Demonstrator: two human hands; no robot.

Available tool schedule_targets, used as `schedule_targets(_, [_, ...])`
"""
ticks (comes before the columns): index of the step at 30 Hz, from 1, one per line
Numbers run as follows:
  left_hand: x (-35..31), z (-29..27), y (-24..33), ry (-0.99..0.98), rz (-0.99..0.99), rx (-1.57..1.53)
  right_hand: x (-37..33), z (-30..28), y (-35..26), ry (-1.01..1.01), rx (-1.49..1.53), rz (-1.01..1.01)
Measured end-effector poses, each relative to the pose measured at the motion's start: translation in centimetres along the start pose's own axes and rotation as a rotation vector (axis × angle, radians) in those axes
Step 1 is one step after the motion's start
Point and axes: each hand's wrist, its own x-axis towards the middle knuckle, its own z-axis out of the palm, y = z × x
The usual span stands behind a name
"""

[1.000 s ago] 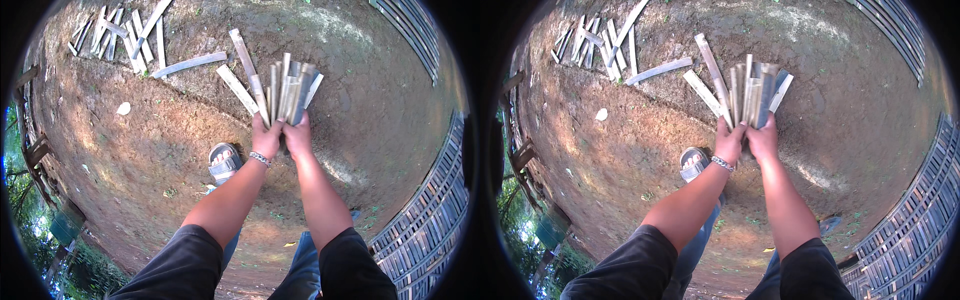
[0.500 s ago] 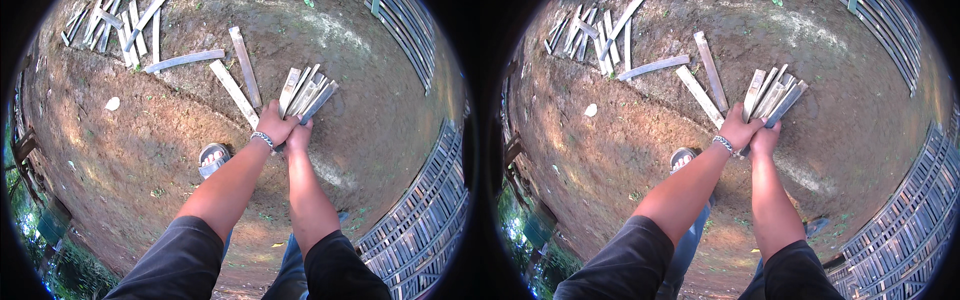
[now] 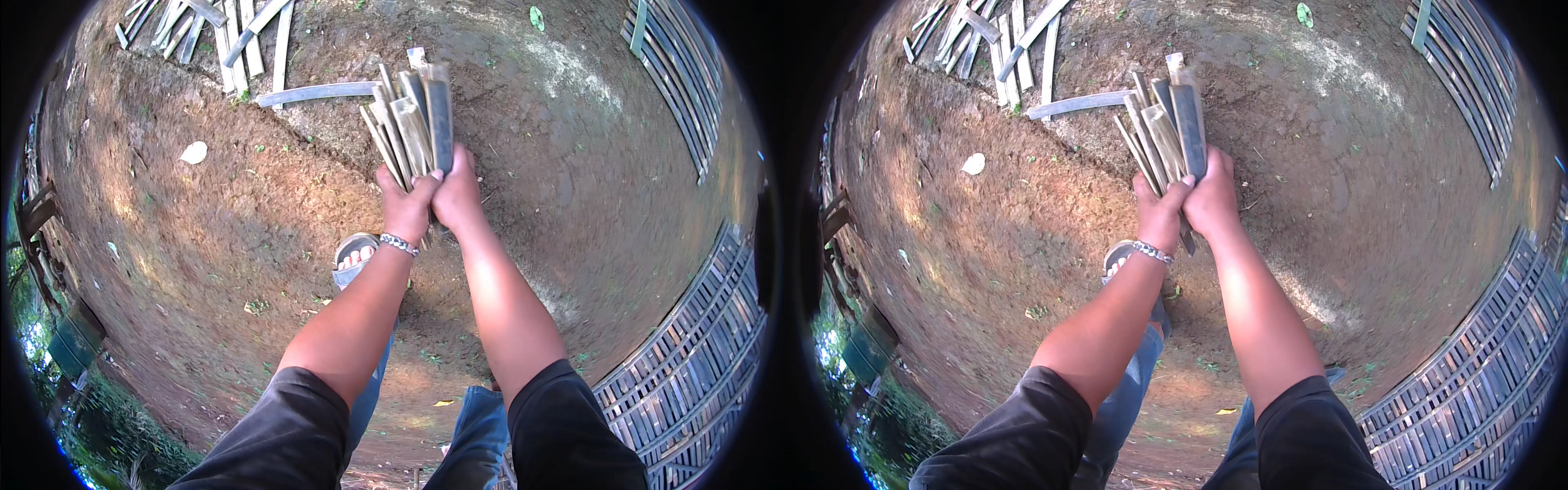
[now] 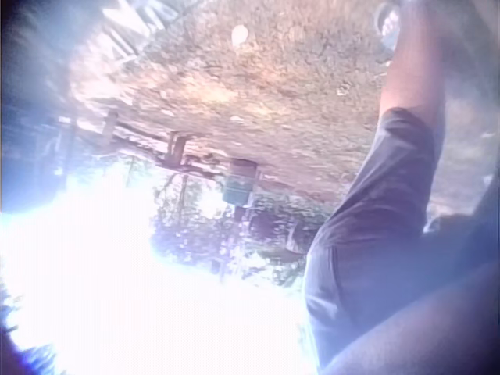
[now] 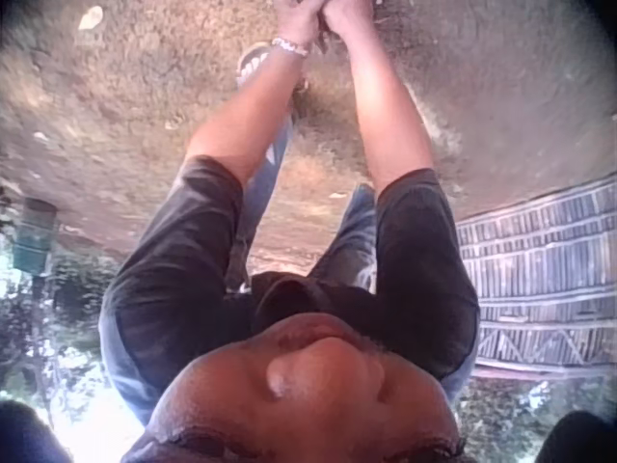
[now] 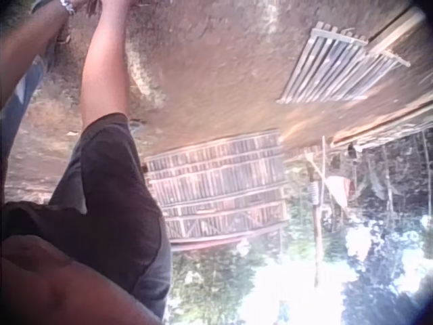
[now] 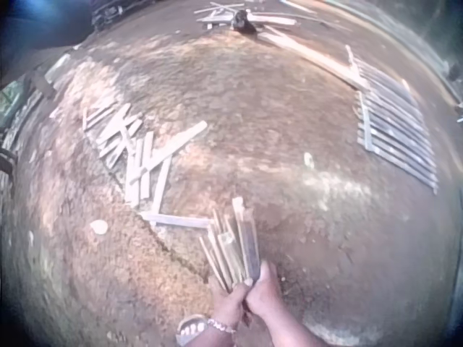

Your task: The person gathers scattered bamboo strips from the ground and stacks them into a neat pile. They then pick up a long bamboo strip and place it on the ground, followed by a second strip, arranging them in a parallel configuration.

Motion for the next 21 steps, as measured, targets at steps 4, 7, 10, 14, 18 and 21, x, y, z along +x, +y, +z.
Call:
schedule_targets(4, [1.5, 0.2, 1.0, 0.025, -0.084, -0.060, 2.1, 1.3, -0.7, 0.071, -0.053, 0.018])
schedule_targets(7, [1.8, 0.3, 0.9, 0.052, -0.109, -0.082, 2.6, 1.2, -0.5, 0.026, -0.084, 0.018])
schedule_targets(10, [2.3, 0.5, 0.8, 0.069, -0.126, -0.108, 3.3, 0.9, -0.1, -0.037, -0.062, 0.057])
schedule_targets(14, [2.5, 0.7, 1.4, 0.032, -0.137, -0.117, 4.5, 0.6, 0.5, -0.094, -0.017, 0.119])
schedule_targets(18, [1.9, -0.2, 1.9, -0.011, -0.117, -0.042, 2.7, 0.6, -0.8, -0.160, 0.114, 0.185])
schedule_targets(21, [0.2, -0.5, 3.1, -0.113, -0.226, 0.084, 0.3, -0.2, 1.5, -0.136, 0.250, 0.285])
